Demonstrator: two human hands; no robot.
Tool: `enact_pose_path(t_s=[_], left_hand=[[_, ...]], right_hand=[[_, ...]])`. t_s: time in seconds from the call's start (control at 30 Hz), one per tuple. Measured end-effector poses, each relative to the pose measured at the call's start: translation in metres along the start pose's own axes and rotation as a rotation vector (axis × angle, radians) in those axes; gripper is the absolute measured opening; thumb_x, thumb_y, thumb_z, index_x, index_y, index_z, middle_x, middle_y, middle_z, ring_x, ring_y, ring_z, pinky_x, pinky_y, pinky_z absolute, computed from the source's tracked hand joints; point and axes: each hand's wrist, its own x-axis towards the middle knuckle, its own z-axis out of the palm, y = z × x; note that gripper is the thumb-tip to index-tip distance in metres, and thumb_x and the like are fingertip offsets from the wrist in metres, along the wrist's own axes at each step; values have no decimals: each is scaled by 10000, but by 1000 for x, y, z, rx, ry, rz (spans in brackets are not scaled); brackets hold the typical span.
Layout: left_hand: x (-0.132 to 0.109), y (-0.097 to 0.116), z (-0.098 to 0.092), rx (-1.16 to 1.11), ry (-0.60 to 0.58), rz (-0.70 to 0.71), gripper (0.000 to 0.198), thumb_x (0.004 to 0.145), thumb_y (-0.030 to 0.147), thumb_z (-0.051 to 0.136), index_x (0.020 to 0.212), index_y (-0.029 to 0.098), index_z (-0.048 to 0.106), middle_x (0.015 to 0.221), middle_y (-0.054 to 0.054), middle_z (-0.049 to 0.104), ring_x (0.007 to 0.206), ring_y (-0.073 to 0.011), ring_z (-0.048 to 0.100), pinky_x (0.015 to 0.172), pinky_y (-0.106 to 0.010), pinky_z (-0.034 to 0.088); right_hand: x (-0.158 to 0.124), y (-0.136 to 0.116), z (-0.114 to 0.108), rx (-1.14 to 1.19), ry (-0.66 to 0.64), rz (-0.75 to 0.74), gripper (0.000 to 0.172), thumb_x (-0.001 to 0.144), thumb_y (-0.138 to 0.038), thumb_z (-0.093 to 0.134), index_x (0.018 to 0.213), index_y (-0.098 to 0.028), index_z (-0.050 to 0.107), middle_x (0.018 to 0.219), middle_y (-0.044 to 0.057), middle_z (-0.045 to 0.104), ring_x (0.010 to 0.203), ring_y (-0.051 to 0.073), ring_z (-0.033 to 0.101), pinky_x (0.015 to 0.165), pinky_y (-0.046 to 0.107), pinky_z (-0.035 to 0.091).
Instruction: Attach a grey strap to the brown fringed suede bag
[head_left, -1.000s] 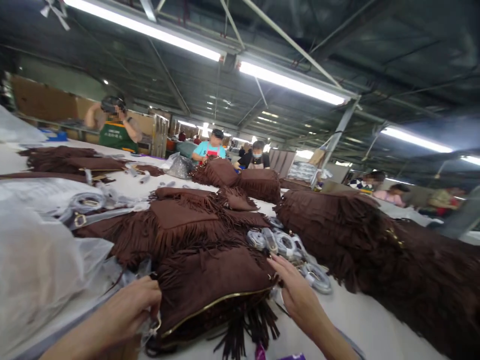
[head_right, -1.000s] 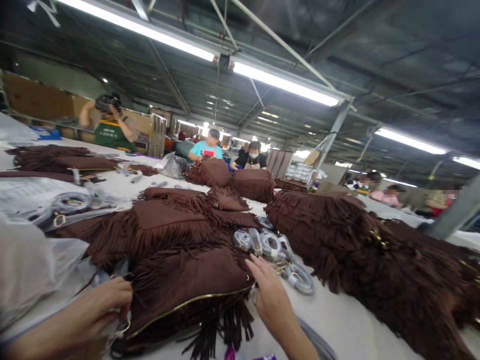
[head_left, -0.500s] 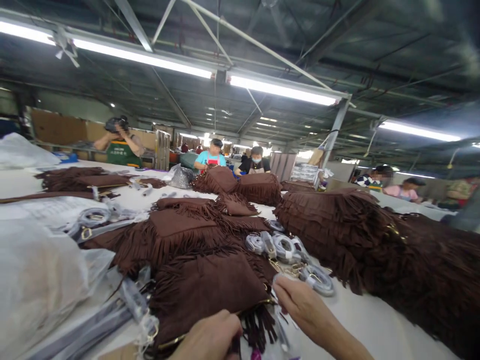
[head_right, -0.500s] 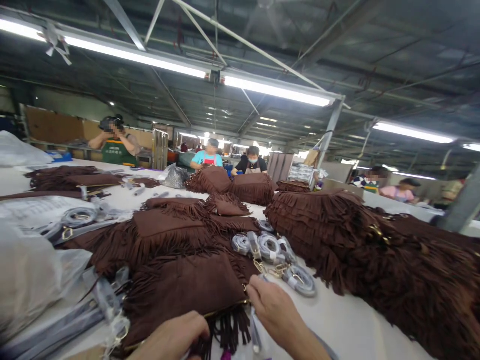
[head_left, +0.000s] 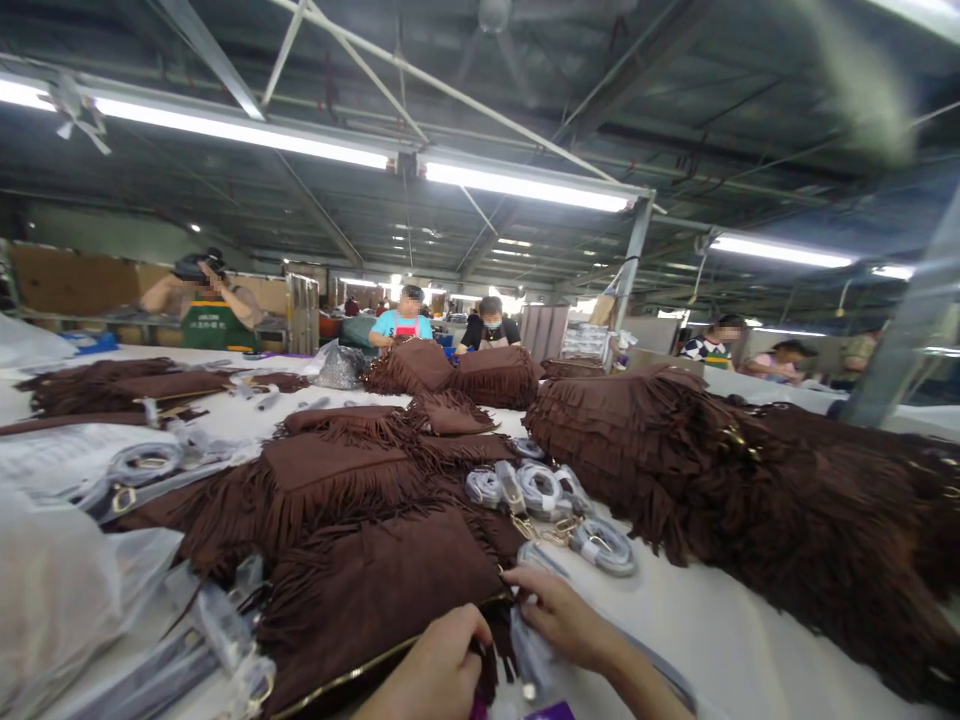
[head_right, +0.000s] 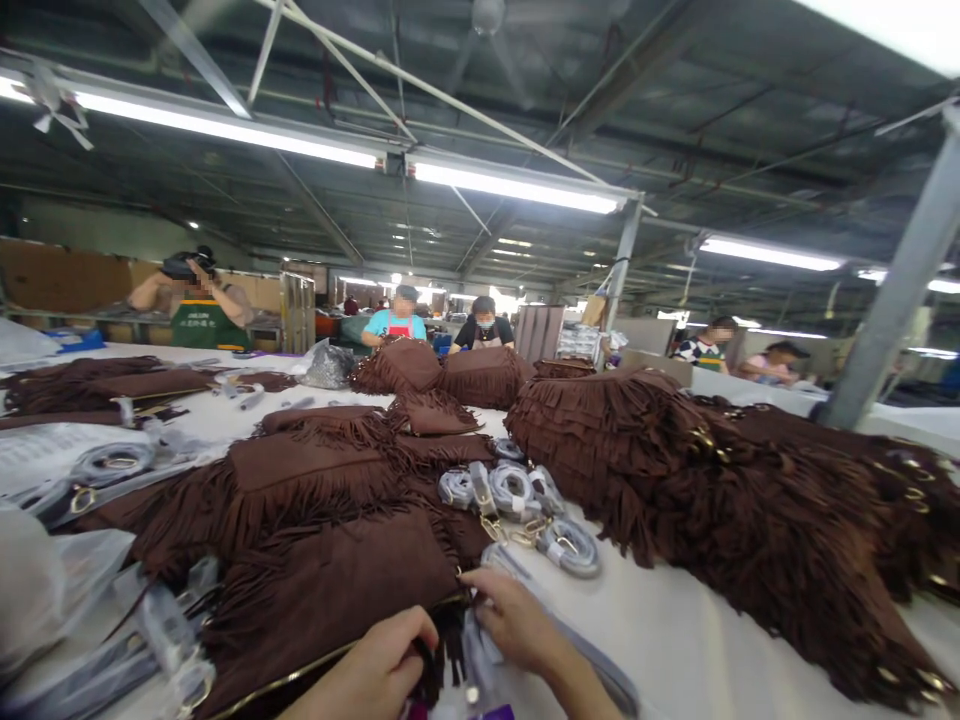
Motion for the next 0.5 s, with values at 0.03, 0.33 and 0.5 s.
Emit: enact_pose_path(t_s=[0.03,0.33,0.5], left_hand=[[1,0,0,-16,4,-16,273,768,-8,439,879,200,577,930,-13,665,933,-186,614,843,-275,456],[0,30,6,89,31,-72,259,745,216,634,993,188,566,1024,-45,689,969,-242,626,821,-307,448],[7,49,9,340,76,-79,213,953,242,414,1060,198,593,1016,-70,747,1001,-282,687,855,-361,485]], right_hand=[[0,-2,0,12,-8,7,406,660,-100,486,983,-218,701,927,29,716,861,210,655,775,309,511],[-12,-35,-12,270,-68,111,30,801,-255,482,800,-233,462,633,-51,551,622,156,554,588,241,424],[-17,-45,-12,347,-78,127,148,873,-336,426,865,-222,519,650,-8,604,606,177,599,522,239,458]])
